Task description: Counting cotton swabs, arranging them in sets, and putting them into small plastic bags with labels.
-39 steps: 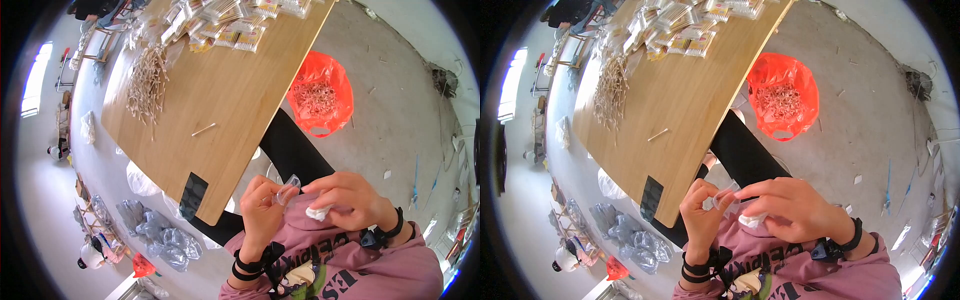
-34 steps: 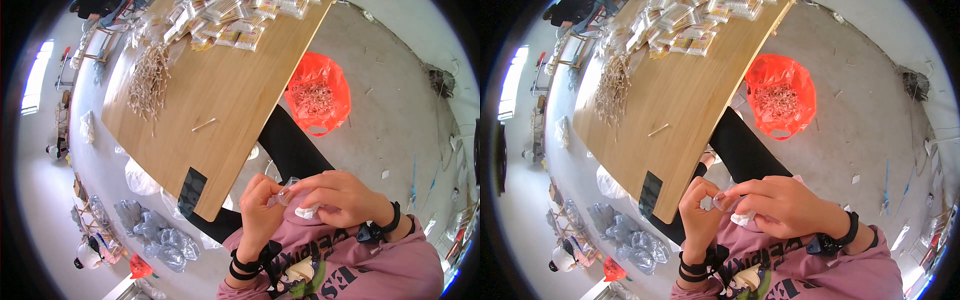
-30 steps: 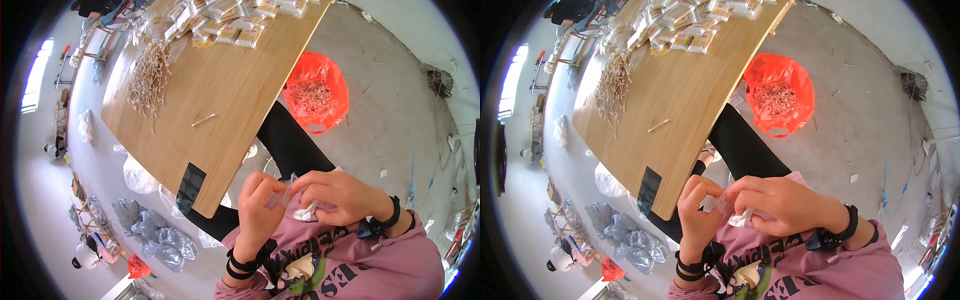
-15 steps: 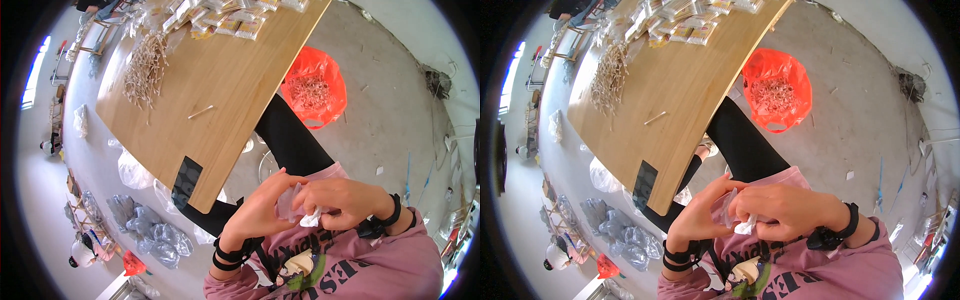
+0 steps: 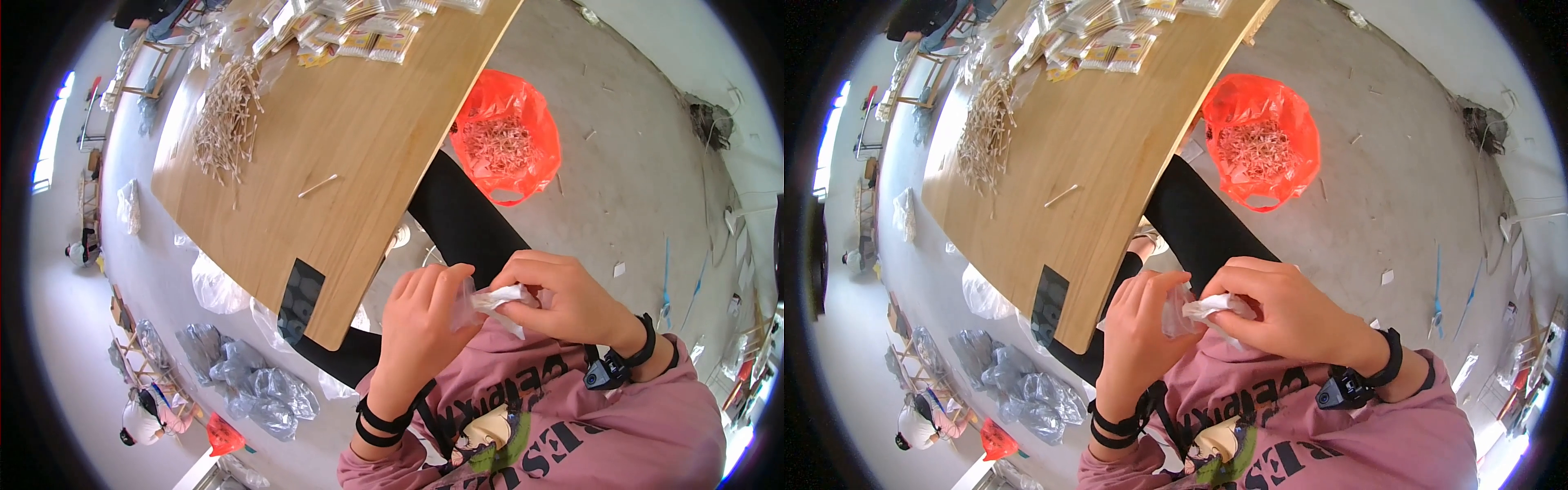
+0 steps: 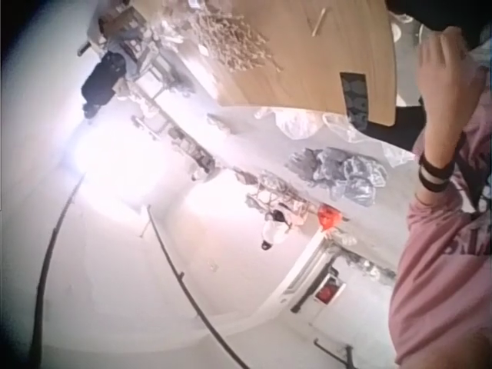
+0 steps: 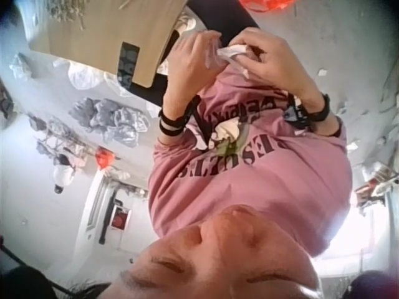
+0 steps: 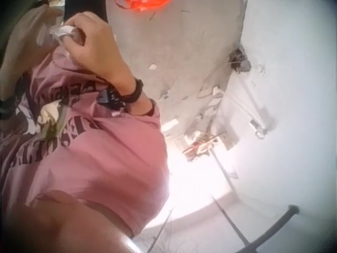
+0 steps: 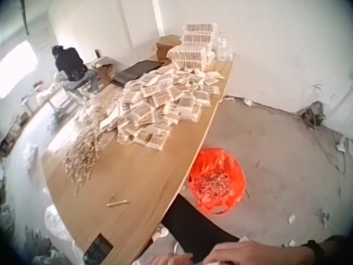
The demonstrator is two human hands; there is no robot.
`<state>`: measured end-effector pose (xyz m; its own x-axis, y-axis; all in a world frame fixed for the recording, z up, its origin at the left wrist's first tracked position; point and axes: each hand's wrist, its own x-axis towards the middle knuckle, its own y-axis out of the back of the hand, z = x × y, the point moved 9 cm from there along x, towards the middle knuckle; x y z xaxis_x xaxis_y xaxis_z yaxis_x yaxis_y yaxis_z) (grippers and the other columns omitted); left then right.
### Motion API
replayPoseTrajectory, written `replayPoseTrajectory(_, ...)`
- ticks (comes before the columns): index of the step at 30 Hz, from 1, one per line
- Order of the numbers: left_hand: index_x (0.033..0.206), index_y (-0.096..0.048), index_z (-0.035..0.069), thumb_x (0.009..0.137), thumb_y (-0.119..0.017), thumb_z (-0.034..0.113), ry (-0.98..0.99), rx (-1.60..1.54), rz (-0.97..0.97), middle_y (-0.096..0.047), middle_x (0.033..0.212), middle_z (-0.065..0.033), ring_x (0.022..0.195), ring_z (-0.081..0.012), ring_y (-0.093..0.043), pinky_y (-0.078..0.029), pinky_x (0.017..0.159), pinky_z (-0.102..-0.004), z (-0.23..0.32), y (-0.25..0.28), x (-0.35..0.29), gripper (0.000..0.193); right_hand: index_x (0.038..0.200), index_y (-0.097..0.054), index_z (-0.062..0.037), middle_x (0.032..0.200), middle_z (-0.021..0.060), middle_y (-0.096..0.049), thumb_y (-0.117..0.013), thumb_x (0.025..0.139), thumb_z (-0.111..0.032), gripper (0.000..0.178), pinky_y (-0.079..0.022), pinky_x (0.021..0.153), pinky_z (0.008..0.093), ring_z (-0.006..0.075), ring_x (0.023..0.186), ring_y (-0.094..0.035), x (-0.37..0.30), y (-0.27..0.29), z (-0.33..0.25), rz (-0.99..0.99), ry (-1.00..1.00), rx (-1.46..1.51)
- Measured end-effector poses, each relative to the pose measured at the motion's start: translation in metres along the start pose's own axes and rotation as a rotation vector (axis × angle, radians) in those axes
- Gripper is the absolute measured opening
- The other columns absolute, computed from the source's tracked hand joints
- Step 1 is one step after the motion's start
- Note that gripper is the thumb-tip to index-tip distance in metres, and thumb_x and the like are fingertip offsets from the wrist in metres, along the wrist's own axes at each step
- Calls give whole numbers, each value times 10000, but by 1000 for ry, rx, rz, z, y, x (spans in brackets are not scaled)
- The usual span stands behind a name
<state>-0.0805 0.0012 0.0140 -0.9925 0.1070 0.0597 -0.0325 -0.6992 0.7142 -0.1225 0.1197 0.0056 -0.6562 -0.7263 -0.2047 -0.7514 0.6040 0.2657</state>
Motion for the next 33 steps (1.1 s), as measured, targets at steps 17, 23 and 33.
replayPoseTrajectory(17,1507,-176,20,724,-621,-111,80,-147,-72,-537,1324,-201,1157,-354,-577,-533,859,-393,1,-26,-6,910,906,-543,-2,701,34,-540,-717,796,-80,220,-429,577,259,78,629,-498,5,-5,46,232,-289,384)
replayPoseTrajectory(23,1505,-178,16,748,-608,-113,4,-40,14,-457,1428,-216,1282,-366,-502,-546,866,-411,3,-26,-8,880,985,-636,21,739,30,-568,-700,840,-108,204,-422,574,245,63,638,-494,7,-17,56,140,-347,481)
replayPoseTrajectory(33,932,-616,-18,749,-785,9,205,-115,302,-617,900,-108,750,-175,-654,-568,645,-284,1,16,-16,251,990,-696,-21,825,41,-613,-679,841,-68,158,-436,587,242,93,674,-553,7,4,31,281,-157,222)
